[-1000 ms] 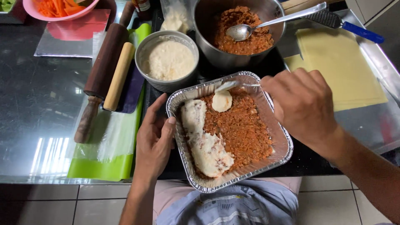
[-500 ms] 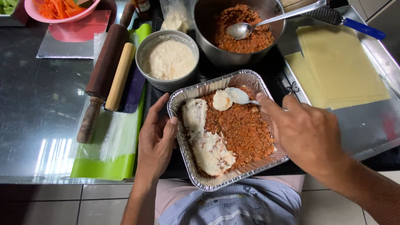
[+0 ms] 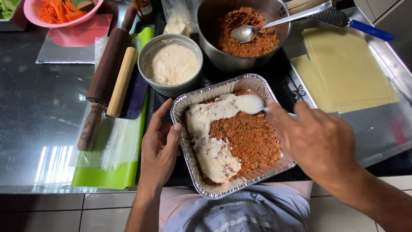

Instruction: The recorder is layering meat sauce and white sauce into an aluminum baking dish as part of lasagna preparation.

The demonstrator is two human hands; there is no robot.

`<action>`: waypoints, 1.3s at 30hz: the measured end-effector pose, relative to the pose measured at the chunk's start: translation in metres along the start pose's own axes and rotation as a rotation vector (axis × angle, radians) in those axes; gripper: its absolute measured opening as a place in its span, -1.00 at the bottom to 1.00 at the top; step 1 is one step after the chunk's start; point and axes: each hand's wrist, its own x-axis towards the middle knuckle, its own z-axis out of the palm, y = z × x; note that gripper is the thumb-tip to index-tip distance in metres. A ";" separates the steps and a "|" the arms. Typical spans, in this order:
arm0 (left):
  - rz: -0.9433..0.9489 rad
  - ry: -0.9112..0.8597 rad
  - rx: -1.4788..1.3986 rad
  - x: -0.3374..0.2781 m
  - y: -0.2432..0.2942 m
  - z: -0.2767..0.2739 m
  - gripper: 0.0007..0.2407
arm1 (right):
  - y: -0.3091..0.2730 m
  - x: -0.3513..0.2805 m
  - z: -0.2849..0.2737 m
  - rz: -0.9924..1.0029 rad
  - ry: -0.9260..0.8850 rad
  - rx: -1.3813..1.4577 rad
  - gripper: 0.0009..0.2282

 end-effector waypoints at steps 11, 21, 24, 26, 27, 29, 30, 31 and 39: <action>0.010 0.015 -0.007 0.001 -0.002 0.000 -0.54 | -0.039 0.039 -0.005 -0.229 0.181 0.414 -0.59; 0.448 -0.030 0.826 0.025 0.053 0.000 -0.69 | 0.003 0.011 -0.030 0.134 -0.310 0.342 -0.56; 0.478 -0.045 0.895 0.048 0.053 0.000 -0.86 | 0.009 -0.016 -0.026 -0.031 0.100 0.647 -0.77; 0.391 -0.077 0.927 0.053 0.062 0.002 -0.86 | 0.006 -0.014 -0.033 0.017 0.027 0.664 -0.75; 0.305 -0.107 0.955 0.055 0.067 0.003 -0.86 | 0.004 -0.012 -0.037 0.064 -0.045 0.676 -0.73; 0.347 -0.097 0.883 0.049 0.059 -0.007 -0.84 | 0.002 -0.009 -0.038 0.077 -0.088 0.660 -0.71; 0.381 -0.082 0.810 0.043 0.054 -0.013 -0.83 | 0.001 -0.006 -0.038 0.081 -0.135 0.643 -0.69; 0.377 -0.077 0.812 0.035 0.049 -0.017 -0.83 | 0.000 -0.004 -0.036 0.074 -0.136 0.645 -0.69; -0.308 -0.019 -0.054 -0.062 0.006 -0.017 -0.85 | 0.002 0.033 -0.002 -0.324 -0.033 0.586 -0.64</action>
